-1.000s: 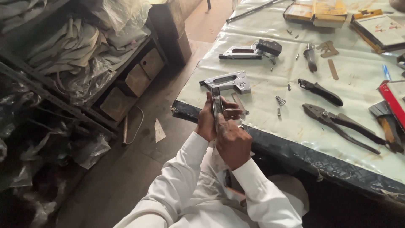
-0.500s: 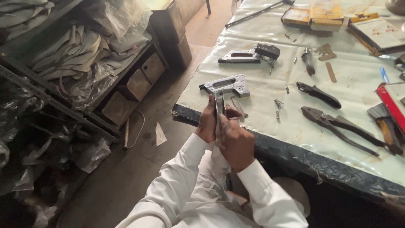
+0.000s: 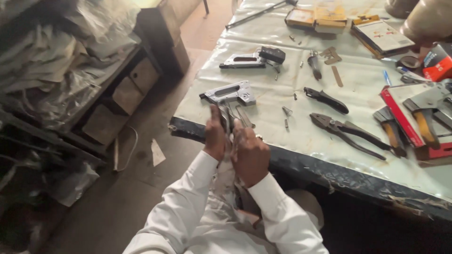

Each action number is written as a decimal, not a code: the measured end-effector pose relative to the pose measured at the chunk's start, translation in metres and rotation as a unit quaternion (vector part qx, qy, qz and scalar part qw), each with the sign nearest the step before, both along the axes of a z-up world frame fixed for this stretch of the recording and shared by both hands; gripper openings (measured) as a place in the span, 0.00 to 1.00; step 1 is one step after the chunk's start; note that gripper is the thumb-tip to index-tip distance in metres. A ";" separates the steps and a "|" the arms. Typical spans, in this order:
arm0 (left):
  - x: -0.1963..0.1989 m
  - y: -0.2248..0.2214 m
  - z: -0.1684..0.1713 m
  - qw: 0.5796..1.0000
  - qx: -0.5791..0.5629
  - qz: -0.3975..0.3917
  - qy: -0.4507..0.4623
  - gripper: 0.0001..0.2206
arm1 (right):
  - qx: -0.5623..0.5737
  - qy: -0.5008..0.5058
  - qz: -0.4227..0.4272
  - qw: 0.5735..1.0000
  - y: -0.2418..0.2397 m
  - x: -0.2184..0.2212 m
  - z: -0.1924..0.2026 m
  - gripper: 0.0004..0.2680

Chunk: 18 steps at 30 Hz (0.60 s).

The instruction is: The recorder is disassembling and cleaning a heavy-duty industrial stapler.

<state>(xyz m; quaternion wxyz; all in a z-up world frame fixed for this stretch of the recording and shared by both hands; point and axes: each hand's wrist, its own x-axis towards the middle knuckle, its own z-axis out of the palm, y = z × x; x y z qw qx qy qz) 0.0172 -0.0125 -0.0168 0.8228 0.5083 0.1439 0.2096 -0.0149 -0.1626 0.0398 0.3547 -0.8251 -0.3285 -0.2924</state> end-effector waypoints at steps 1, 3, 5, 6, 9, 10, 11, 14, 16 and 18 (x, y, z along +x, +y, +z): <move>0.000 0.000 0.011 0.995 -0.017 0.074 0.070 0.28 | 0.006 0.024 0.008 1.000 -0.002 -0.008 -0.002 0.16; 0.001 0.001 0.007 0.996 -0.041 0.069 0.037 0.29 | 0.014 0.034 0.021 0.999 -0.007 -0.023 -0.012 0.16; 0.001 -0.001 0.011 0.996 -0.063 0.061 0.000 0.30 | 0.024 0.040 0.032 0.998 -0.008 -0.029 -0.017 0.16; -0.001 -0.003 0.017 0.997 -0.058 0.054 -0.002 0.30 | 0.036 0.029 0.042 0.998 -0.006 -0.029 -0.018 0.16; -0.008 -0.011 0.023 0.999 -0.021 0.014 -0.021 0.29 | 0.039 0.027 0.039 0.998 -0.003 -0.025 -0.011 0.14; -0.009 -0.012 0.024 0.999 0.019 -0.015 -0.039 0.29 | 0.040 0.037 0.029 0.998 0.000 -0.022 -0.006 0.12; -0.011 -0.011 0.028 0.999 0.013 -0.019 -0.044 0.29 | 0.034 0.032 0.025 0.999 0.000 -0.021 -0.006 0.12; -0.015 -0.003 0.038 0.998 -0.050 -0.013 -0.034 0.28 | 0.053 0.024 0.073 0.996 0.002 -0.022 -0.008 0.13; -0.011 0.003 0.045 0.999 -0.029 -0.022 -0.019 0.29 | 0.023 0.080 0.088 0.993 0.002 -0.022 -0.015 0.09; -0.005 0.002 0.031 0.999 -0.020 -0.017 -0.029 0.29 | 0.016 0.081 0.066 0.994 0.007 -0.020 -0.017 0.09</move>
